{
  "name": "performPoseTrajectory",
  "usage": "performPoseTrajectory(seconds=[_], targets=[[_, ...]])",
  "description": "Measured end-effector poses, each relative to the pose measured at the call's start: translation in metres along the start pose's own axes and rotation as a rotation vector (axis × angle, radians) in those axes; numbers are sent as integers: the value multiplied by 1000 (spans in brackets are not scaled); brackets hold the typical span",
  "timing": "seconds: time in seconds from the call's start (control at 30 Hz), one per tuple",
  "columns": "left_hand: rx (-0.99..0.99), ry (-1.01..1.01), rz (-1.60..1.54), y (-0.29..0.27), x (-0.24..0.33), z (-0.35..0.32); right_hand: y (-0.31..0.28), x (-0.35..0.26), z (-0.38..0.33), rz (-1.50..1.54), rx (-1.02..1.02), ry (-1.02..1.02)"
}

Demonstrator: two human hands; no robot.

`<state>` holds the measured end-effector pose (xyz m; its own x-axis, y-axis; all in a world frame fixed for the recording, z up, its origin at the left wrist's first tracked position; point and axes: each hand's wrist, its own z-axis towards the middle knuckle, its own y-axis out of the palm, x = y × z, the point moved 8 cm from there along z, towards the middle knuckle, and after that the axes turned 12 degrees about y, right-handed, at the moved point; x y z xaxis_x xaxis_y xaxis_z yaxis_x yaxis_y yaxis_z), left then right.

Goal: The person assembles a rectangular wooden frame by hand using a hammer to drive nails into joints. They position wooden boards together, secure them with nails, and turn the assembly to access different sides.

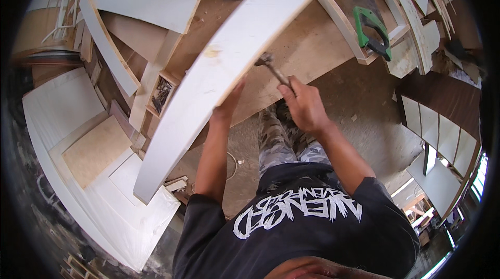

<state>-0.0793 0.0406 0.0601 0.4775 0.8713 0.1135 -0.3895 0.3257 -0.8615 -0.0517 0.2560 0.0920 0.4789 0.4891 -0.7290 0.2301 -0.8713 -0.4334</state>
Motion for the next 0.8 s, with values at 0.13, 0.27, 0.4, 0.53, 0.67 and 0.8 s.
performPoseTrajectory(seconds=[0.13,0.27,0.4,0.53,0.67,0.8], targets=[[-21,-149,-218,21,-12,-9,33,-20,14,-232,-93,-68],[81,-137,-203,12,-7,2,28,-45,10,-258,26,-194],[97,-117,-266,6,-4,11,37,-24,23,-418,69,-305],[155,-168,-294,13,-16,2,32,-44,17,-444,70,-290],[186,-127,-205,9,-13,2,39,-39,27,-512,101,-381],[91,-166,-219,20,-16,-2,35,-33,18,-375,115,-345]])
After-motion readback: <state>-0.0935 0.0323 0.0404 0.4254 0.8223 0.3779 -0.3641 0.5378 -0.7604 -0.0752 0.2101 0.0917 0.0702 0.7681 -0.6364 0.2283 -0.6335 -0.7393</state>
